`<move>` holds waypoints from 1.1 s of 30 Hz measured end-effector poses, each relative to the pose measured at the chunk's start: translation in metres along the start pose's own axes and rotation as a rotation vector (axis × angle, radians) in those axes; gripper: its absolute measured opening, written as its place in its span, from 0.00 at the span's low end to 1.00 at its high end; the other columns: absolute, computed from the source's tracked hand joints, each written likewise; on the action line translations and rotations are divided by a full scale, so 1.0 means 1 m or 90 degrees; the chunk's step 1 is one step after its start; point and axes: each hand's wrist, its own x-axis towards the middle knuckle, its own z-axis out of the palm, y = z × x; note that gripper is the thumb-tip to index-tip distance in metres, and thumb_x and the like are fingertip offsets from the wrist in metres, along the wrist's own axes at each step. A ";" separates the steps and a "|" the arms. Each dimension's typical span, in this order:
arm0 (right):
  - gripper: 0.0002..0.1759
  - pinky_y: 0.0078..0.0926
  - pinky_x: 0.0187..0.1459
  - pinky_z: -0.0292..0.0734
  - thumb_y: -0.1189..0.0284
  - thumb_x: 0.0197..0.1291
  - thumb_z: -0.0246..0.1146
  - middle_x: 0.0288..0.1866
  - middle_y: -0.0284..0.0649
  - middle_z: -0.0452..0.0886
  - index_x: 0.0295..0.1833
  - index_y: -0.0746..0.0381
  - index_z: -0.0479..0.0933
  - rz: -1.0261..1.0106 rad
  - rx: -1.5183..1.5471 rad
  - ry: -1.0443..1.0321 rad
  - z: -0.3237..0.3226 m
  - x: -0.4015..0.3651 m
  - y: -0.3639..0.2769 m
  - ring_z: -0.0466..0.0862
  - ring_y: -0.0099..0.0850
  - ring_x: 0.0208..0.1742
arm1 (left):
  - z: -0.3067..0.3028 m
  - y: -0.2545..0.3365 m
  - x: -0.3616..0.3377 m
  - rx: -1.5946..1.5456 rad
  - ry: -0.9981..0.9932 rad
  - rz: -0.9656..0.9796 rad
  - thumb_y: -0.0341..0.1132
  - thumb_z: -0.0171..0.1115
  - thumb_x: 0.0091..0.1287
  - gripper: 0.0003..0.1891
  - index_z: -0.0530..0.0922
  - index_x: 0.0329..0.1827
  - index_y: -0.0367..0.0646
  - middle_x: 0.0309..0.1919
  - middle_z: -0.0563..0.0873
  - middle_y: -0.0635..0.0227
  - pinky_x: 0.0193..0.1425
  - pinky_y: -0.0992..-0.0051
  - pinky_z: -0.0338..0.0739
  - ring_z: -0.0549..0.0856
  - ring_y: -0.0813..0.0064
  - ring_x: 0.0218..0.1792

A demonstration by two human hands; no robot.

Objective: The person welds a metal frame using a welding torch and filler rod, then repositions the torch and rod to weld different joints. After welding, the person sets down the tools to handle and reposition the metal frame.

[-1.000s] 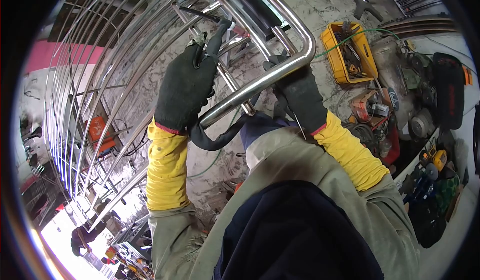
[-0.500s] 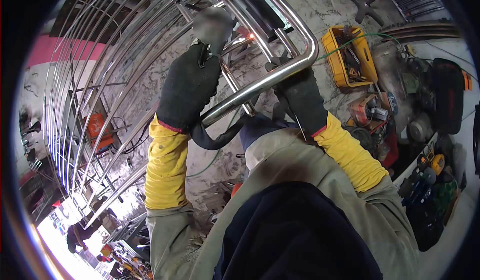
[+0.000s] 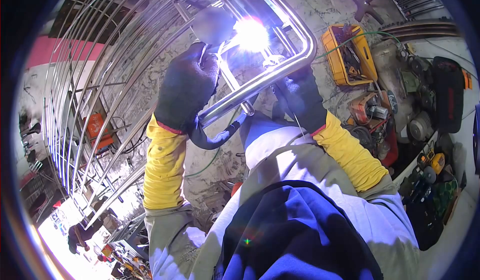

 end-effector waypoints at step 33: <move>0.19 0.46 0.76 0.81 0.67 0.87 0.61 0.72 0.46 0.85 0.75 0.61 0.77 0.565 0.669 0.286 -0.126 -0.035 0.071 0.87 0.43 0.72 | -0.005 0.008 -0.001 -0.251 0.053 -0.166 0.42 0.63 0.77 0.18 0.81 0.55 0.31 0.35 0.89 0.47 0.44 0.55 0.83 0.91 0.50 0.34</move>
